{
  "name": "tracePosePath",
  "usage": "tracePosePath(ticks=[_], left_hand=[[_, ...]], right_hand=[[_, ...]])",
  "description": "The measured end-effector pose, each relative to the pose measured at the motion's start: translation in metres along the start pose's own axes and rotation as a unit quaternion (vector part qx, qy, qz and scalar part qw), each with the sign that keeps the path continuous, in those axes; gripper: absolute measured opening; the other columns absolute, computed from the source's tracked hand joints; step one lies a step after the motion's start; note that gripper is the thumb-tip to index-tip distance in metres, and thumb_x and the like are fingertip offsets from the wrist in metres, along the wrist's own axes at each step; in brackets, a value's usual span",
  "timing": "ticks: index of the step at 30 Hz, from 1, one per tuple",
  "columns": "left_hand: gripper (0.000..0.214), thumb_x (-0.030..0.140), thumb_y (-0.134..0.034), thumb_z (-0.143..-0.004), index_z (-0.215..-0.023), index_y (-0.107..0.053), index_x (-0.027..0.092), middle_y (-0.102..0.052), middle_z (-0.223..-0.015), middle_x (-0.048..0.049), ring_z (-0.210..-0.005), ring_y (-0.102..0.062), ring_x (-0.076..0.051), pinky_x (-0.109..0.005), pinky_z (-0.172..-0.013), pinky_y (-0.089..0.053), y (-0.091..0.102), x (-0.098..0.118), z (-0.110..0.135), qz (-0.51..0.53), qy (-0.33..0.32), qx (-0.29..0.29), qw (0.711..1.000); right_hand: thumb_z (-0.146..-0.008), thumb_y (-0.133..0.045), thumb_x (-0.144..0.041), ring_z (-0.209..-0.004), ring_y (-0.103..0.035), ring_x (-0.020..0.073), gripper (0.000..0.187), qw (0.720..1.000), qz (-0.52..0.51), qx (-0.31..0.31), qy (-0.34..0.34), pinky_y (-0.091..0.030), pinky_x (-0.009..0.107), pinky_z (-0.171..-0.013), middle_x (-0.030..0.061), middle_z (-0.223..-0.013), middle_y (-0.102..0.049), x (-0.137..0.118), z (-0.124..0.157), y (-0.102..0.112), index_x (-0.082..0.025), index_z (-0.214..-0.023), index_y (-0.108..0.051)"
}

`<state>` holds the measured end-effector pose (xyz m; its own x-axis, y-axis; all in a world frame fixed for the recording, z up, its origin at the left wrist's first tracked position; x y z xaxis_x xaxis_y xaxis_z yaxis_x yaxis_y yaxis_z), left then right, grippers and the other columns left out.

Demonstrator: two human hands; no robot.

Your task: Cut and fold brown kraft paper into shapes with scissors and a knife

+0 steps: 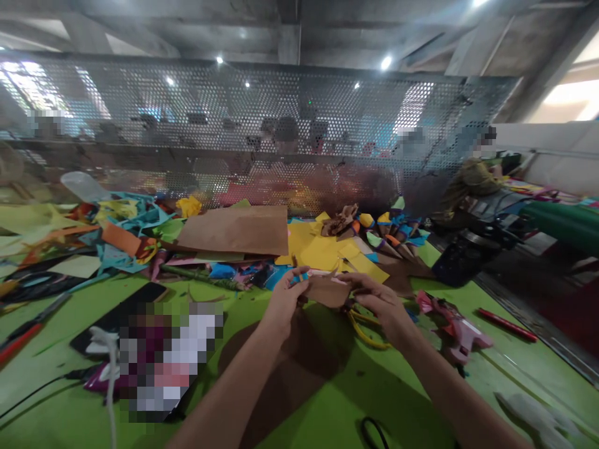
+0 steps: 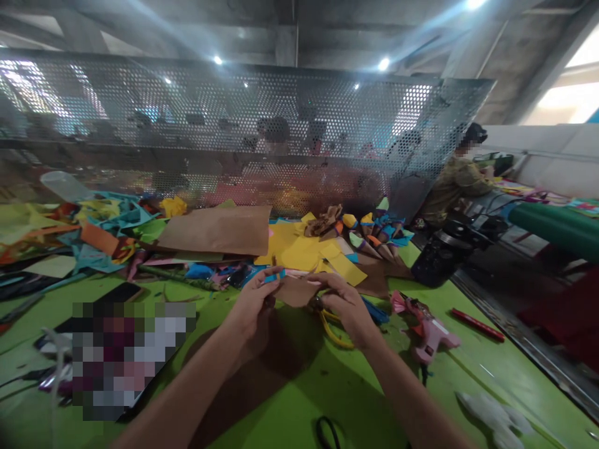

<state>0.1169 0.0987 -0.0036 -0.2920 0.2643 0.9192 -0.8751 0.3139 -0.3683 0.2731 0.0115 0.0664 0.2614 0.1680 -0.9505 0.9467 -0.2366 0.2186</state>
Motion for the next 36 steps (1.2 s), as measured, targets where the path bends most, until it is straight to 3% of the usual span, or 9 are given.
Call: tracePosePath(ticks=[4,6,10,15,21,24,27,30,36], left_hand=[[0.039,0.033,-0.079,-0.062,-0.095,-0.066,0.018,-0.061,-0.070,0.0034,-0.051,-0.046,-0.005,-0.018,-0.048,-0.030,-0.002,-0.008,0.002,0.028,0.032,-0.007,0.999],[0.035,0.042,-0.077,-0.066,-0.087,-0.067,0.017,-0.058,-0.066,0.0035,-0.050,-0.043,-0.006,-0.019,-0.048,-0.030,-0.002,-0.007,0.004,0.019,0.032,0.001,0.999],[0.047,0.063,-0.060,-0.079,-0.075,-0.066,0.017,-0.064,-0.071,-0.0026,-0.065,-0.056,-0.013,-0.024,-0.058,-0.042,-0.006,0.008,0.009,-0.059,-0.031,0.000,0.998],[0.042,0.048,-0.071,-0.076,-0.104,-0.068,0.016,-0.072,-0.101,-0.0080,-0.092,-0.064,-0.021,-0.033,-0.084,-0.050,-0.043,0.007,0.018,-0.028,-0.055,-0.140,0.988],[0.040,0.041,-0.071,-0.078,-0.107,-0.070,0.013,-0.073,-0.103,-0.0104,-0.093,-0.067,-0.023,-0.036,-0.091,-0.049,-0.047,-0.002,0.016,-0.018,-0.047,-0.152,0.987],[0.037,0.041,-0.070,-0.079,-0.104,-0.071,0.014,-0.073,-0.099,-0.0093,-0.088,-0.067,-0.022,-0.034,-0.086,-0.052,-0.045,-0.001,0.014,-0.027,-0.053,-0.147,0.987],[0.037,0.045,-0.067,-0.081,-0.102,-0.069,0.014,-0.072,-0.092,-0.0077,-0.070,-0.064,-0.017,-0.027,-0.062,-0.053,-0.045,-0.002,0.016,-0.040,-0.046,-0.149,0.987],[0.040,0.045,-0.066,-0.081,-0.105,-0.068,0.013,-0.070,-0.085,-0.0070,-0.060,-0.058,-0.014,-0.021,-0.043,-0.044,-0.047,-0.001,0.019,-0.056,-0.045,-0.148,0.986],[0.037,0.042,-0.064,-0.083,-0.107,-0.067,0.013,-0.068,-0.088,-0.0058,-0.063,-0.053,-0.012,-0.018,-0.042,-0.036,-0.048,-0.004,0.020,-0.050,-0.035,-0.150,0.987]], right_hand=[[-0.066,-0.070,-0.019,-0.104,-0.062,0.0287,0.022,0.990,0.104,0.027,0.096,-0.044,0.042,-0.095,0.0059,-0.103,-0.073,-0.019,0.003,-0.001,-0.027,-0.086,-0.078],[-0.070,-0.073,-0.027,-0.085,-0.065,0.0265,0.010,0.992,0.086,0.071,0.056,-0.050,0.040,-0.082,0.0047,-0.083,-0.074,-0.007,0.003,0.008,-0.024,-0.079,-0.077],[-0.069,-0.078,-0.039,-0.067,-0.063,0.0209,0.022,0.992,-0.035,0.106,-0.050,-0.050,0.033,-0.065,0.0022,-0.072,-0.071,0.025,0.003,0.018,-0.020,-0.079,-0.074],[-0.064,-0.083,-0.040,-0.070,-0.065,0.0190,0.027,0.983,-0.141,0.081,-0.085,-0.052,0.032,-0.071,0.0023,-0.074,-0.073,0.031,0.002,0.008,-0.019,-0.078,-0.075],[-0.068,-0.081,-0.041,-0.069,-0.062,0.0165,0.028,0.988,-0.117,0.077,-0.068,-0.049,0.028,-0.067,0.0004,-0.074,-0.070,0.029,0.002,0.005,-0.018,-0.082,-0.072],[-0.069,-0.080,-0.042,-0.061,-0.056,0.0131,0.027,0.988,-0.093,0.099,-0.071,-0.045,0.025,-0.059,-0.0016,-0.065,-0.065,0.034,0.003,0.012,-0.017,-0.070,-0.068],[-0.069,-0.080,-0.042,-0.062,-0.057,0.0135,0.027,0.985,-0.112,0.107,-0.080,-0.046,0.025,-0.061,-0.0017,-0.066,-0.066,0.038,0.003,0.014,-0.018,-0.069,-0.067],[-0.067,-0.081,-0.042,-0.065,-0.060,0.0145,0.027,0.981,-0.137,0.102,-0.087,-0.048,0.026,-0.064,-0.0015,-0.068,-0.068,0.037,0.004,0.012,-0.019,-0.072,-0.069],[-0.064,-0.084,-0.041,-0.066,-0.061,0.0146,0.028,0.980,-0.148,0.097,-0.090,-0.050,0.025,-0.066,-0.0017,-0.071,-0.069,0.030,0.005,0.008,-0.019,-0.076,-0.070]])
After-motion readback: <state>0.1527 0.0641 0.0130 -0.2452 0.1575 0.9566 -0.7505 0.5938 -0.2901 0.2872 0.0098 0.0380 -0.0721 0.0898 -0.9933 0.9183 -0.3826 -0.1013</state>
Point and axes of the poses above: each hand's wrist, its own z-axis away from the middle knuckle, its own y-axis out of the back of the hand, x = y × z, the point moved 10 cm from there along -z, towards the middle knuckle
